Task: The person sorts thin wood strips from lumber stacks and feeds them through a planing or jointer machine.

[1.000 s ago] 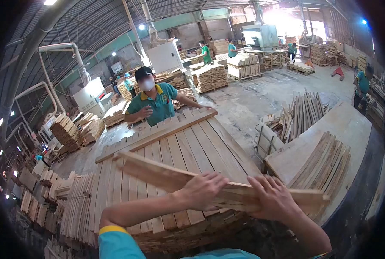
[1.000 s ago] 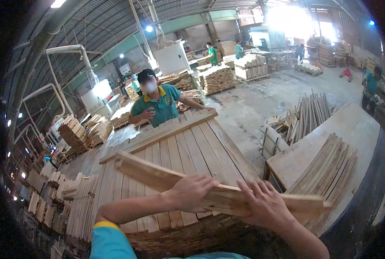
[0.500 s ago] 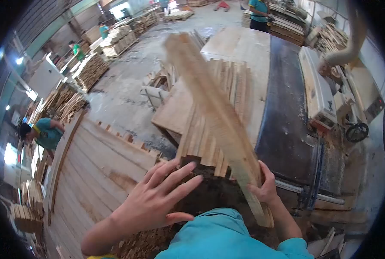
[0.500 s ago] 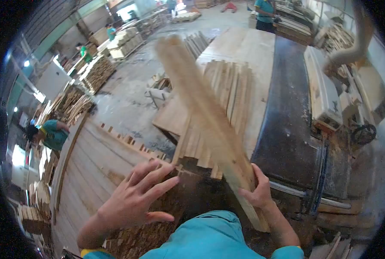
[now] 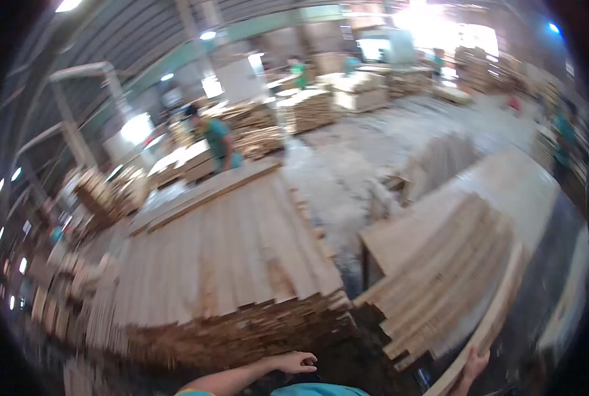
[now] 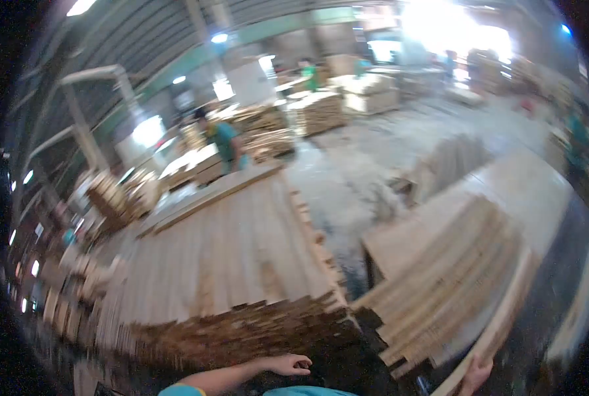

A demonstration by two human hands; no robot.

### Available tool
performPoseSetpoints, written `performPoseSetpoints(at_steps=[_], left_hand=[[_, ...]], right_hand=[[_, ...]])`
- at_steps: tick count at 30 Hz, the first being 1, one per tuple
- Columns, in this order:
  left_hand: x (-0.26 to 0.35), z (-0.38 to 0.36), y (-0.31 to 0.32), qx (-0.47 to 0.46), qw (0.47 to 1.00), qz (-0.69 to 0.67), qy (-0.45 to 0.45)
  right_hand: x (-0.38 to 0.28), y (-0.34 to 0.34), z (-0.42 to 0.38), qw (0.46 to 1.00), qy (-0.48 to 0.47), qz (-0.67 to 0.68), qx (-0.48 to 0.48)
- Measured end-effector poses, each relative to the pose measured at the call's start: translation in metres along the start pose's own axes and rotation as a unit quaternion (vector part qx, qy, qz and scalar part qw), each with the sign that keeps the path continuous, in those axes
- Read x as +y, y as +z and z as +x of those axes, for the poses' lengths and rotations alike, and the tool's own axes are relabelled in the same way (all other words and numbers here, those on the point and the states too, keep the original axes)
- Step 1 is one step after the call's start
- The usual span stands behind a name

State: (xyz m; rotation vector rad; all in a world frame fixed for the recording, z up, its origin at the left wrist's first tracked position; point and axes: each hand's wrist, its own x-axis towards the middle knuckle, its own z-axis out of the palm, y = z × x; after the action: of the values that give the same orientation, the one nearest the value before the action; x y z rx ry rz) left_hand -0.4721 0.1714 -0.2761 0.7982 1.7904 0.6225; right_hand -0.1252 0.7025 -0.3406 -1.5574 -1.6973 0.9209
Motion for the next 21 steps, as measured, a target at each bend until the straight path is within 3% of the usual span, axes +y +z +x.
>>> performPoseSetpoints(at_steps=[1,2,4,7,10,12,14,17,18,20,21], left_hand=[[-0.015,-0.006,0.007,0.007,1.0,-0.004,-0.023],[-0.028,-0.011,0.016,0.005,0.999,-0.004,-0.041],[-0.047,-0.025,0.032,0.026,0.997,-0.036,-0.068],[-0.049,-0.049,0.046,0.047,0.991,-0.081,-0.099],[0.022,-0.089,0.018,0.076,0.985,-0.108,-0.115],[0.052,-0.112,-0.004,0.099,0.974,-0.187,-0.075],[0.072,-0.142,-0.038,0.122,0.972,-0.2,0.029],[0.09,-0.19,-0.094,0.202,0.924,-0.301,0.122],[0.092,-0.205,-0.115,0.252,0.919,-0.265,0.145],[0.089,-0.231,-0.164,0.33,0.92,-0.172,0.123],[0.075,-0.241,-0.189,0.365,0.916,-0.126,0.11]], right_hand=[[-0.015,0.016,0.012,0.998,0.053,0.027,0.005],[-0.018,0.041,0.022,0.983,0.064,-0.138,0.104],[-0.028,0.071,0.035,0.958,0.054,-0.246,0.138],[-0.049,0.085,0.041,0.967,0.005,-0.241,0.083],[-0.067,0.091,0.043,0.973,-0.037,-0.228,0.024],[-0.076,0.094,0.041,0.973,-0.064,-0.22,-0.015],[-0.079,0.103,0.041,0.973,-0.086,-0.212,-0.037],[-0.059,0.104,0.031,0.911,-0.372,-0.094,0.154],[-0.071,0.114,0.029,0.909,-0.376,-0.093,0.152],[-0.125,0.126,0.0,0.884,-0.293,-0.285,0.229],[-0.128,0.125,-0.012,0.882,-0.294,-0.288,0.23]])
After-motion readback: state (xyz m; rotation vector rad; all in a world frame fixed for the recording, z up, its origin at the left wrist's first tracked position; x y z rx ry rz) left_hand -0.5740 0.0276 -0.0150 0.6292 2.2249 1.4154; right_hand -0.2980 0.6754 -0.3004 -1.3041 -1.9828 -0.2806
